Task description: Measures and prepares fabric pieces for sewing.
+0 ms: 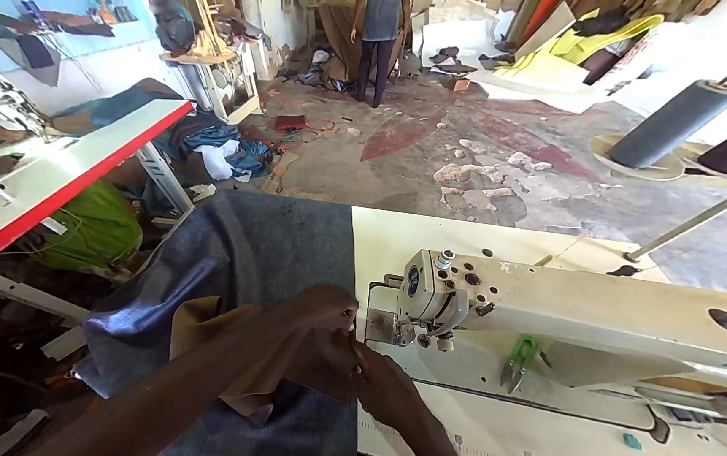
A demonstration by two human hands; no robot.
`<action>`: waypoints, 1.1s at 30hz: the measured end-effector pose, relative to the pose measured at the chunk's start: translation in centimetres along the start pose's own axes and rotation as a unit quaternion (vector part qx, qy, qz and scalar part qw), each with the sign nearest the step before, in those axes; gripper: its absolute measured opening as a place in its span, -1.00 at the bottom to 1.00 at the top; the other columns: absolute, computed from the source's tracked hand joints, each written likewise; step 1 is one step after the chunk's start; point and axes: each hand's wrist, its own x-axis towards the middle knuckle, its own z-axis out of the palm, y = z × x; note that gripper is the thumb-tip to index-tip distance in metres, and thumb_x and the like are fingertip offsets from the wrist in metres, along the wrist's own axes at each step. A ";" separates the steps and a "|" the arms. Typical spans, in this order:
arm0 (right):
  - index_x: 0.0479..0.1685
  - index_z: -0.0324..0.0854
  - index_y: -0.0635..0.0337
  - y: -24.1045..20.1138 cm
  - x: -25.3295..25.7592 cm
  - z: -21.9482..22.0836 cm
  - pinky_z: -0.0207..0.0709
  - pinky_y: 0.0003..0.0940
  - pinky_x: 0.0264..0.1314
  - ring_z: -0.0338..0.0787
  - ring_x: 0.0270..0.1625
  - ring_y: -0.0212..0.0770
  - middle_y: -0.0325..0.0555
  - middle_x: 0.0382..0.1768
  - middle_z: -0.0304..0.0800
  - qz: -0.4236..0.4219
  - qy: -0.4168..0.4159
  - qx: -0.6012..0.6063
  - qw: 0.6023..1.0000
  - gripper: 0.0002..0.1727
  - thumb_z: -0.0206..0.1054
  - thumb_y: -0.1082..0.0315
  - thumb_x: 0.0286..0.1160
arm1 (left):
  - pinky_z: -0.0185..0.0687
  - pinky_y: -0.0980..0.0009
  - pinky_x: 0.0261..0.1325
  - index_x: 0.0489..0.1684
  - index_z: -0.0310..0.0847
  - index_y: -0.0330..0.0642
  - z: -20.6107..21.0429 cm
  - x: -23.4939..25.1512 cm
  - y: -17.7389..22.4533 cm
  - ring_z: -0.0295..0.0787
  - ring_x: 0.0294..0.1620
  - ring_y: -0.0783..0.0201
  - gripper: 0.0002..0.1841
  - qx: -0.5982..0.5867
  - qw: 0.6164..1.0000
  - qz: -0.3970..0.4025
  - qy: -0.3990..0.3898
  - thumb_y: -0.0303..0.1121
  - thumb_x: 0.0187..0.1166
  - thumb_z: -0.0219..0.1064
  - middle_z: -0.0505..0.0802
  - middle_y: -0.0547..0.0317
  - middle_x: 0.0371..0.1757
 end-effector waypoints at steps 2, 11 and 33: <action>0.86 0.15 -0.15 -0.2 -0.1 0.2 0.69 0.19 0.04 0.86 -0.05 0.11 0.09 0.03 0.82 0.001 0.007 -0.014 1.000 -0.28 0.14 0.22 0.62 | 0.68 -0.07 0.10 -0.03 0.80 -0.06 0.0 0.2 0.0 0.81 -0.02 0.10 -0.73 0.005 1.000 0.004 0.001 -0.09 0.71 0.29 0.87 0.12 -0.13; 0.71 0.40 -0.20 -0.4 0.7 -1.1 0.65 0.23 0.08 0.85 0.03 0.12 0.07 0.01 0.85 -0.007 0.057 -0.042 0.997 -0.42 0.11 0.18 0.66 | 0.65 -0.07 0.05 -0.04 0.76 -0.10 0.1 1.1 -0.7 0.79 -0.01 0.07 -0.73 0.054 0.998 0.033 -0.008 -0.10 0.69 0.33 0.84 0.10 -0.14; 0.43 0.47 0.47 -5.5 -0.3 -0.3 0.69 0.09 0.08 0.85 0.10 0.24 0.27 -0.03 0.82 0.032 0.014 -0.332 0.943 -0.58 0.00 0.45 0.70 | 0.65 0.11 -0.08 -0.19 0.78 -0.06 -1.4 2.5 -1.9 0.77 -0.15 0.21 -0.76 -0.011 0.999 0.042 -0.019 -0.09 0.50 0.48 0.82 0.20 -0.24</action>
